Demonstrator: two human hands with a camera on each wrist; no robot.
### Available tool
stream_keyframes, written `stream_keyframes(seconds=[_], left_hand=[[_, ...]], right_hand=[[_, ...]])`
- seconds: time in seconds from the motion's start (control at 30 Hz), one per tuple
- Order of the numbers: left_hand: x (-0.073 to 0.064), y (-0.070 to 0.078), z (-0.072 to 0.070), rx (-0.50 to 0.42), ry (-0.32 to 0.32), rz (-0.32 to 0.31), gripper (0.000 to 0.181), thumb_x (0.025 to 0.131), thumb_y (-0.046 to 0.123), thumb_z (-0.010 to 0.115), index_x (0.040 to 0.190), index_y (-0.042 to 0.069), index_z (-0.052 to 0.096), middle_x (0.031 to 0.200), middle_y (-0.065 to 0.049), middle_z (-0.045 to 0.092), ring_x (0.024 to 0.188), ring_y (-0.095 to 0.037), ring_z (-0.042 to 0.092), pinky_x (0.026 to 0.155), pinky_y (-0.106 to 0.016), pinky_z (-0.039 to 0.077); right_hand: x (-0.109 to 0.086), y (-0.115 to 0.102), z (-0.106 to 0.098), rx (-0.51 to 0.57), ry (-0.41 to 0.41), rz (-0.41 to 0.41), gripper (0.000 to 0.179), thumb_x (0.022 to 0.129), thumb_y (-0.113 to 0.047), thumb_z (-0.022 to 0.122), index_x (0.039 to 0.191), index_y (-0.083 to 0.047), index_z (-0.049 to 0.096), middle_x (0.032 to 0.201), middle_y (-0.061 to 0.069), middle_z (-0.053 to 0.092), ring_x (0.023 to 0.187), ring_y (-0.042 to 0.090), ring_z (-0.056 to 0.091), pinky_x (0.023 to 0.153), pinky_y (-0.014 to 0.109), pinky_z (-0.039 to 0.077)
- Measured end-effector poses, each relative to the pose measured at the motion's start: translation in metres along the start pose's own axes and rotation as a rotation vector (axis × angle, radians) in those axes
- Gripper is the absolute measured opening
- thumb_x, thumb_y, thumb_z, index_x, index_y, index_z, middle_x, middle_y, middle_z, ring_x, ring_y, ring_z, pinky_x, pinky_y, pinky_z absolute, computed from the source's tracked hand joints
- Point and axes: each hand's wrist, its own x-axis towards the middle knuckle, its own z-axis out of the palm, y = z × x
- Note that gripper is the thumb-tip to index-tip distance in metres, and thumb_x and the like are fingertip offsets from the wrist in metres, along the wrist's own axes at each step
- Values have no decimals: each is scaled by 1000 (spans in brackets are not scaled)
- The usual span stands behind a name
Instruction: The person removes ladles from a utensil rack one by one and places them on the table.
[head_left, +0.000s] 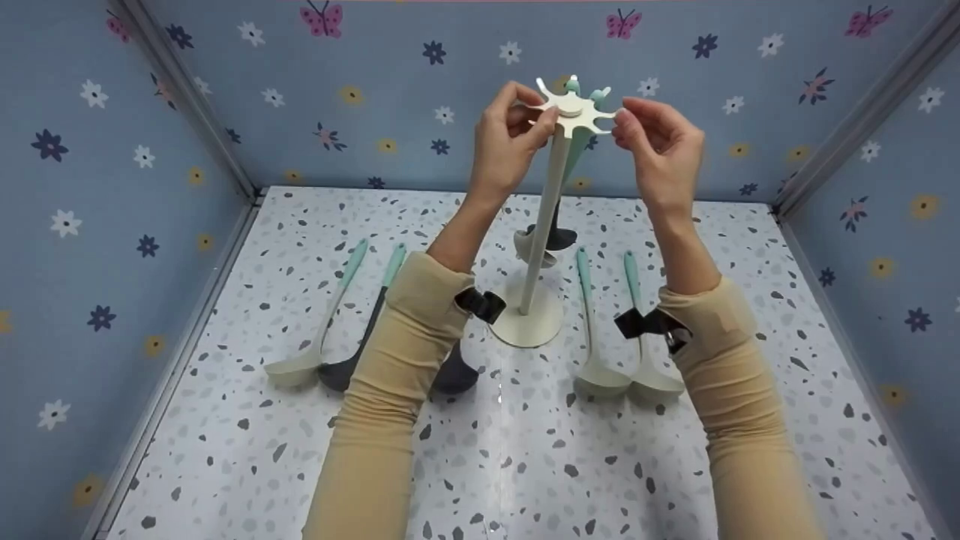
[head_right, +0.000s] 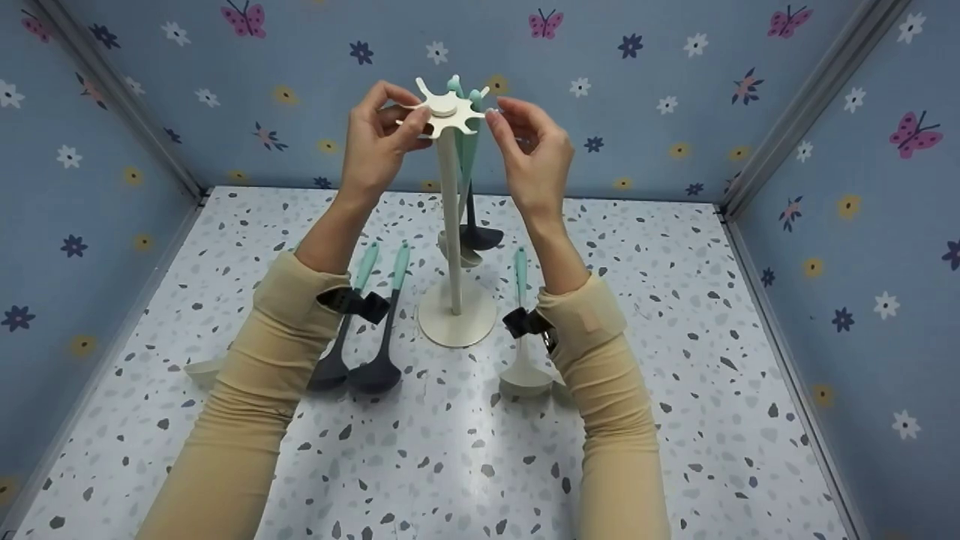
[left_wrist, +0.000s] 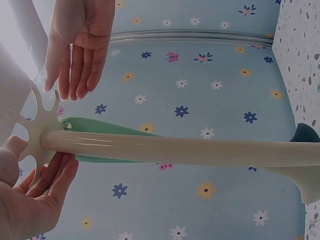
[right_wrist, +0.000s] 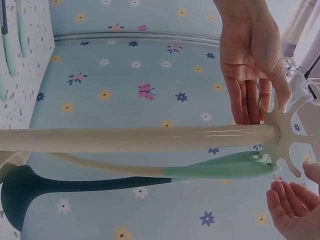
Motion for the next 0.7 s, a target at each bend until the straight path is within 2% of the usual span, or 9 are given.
stream_keyframes(seconds=[0.1,0.33,0.53,0.7], left_hand=[[0,-1,0,4,4,-2,10,85,0,55,90,-7,49,82,-18,62,67,-20,56,63,-22,46],[0,2,1,26,11,-2,11,85,0,55,91,-7,49,84,-19,62,75,-32,56,63,-22,46],[0,-1,2,47,21,19,12,86,0,54,93,-8,49,87,-20,62,79,-21,59,69,-22,46],[7,-17,2,66,14,18,16,86,4,56,97,-6,51,88,-17,63,80,-18,60,71,-22,47]], right_hand=[[1,1,3,10,-2,-12,13,81,1,60,92,9,63,79,14,62,71,22,58,69,24,50],[2,3,4,-26,-1,-44,11,82,1,60,88,9,64,79,14,63,72,27,58,70,25,50],[4,1,4,16,9,28,8,80,1,62,85,7,66,78,13,63,70,21,58,69,23,50],[5,1,4,22,10,43,8,80,1,63,84,8,65,77,13,63,70,22,57,68,22,49]])
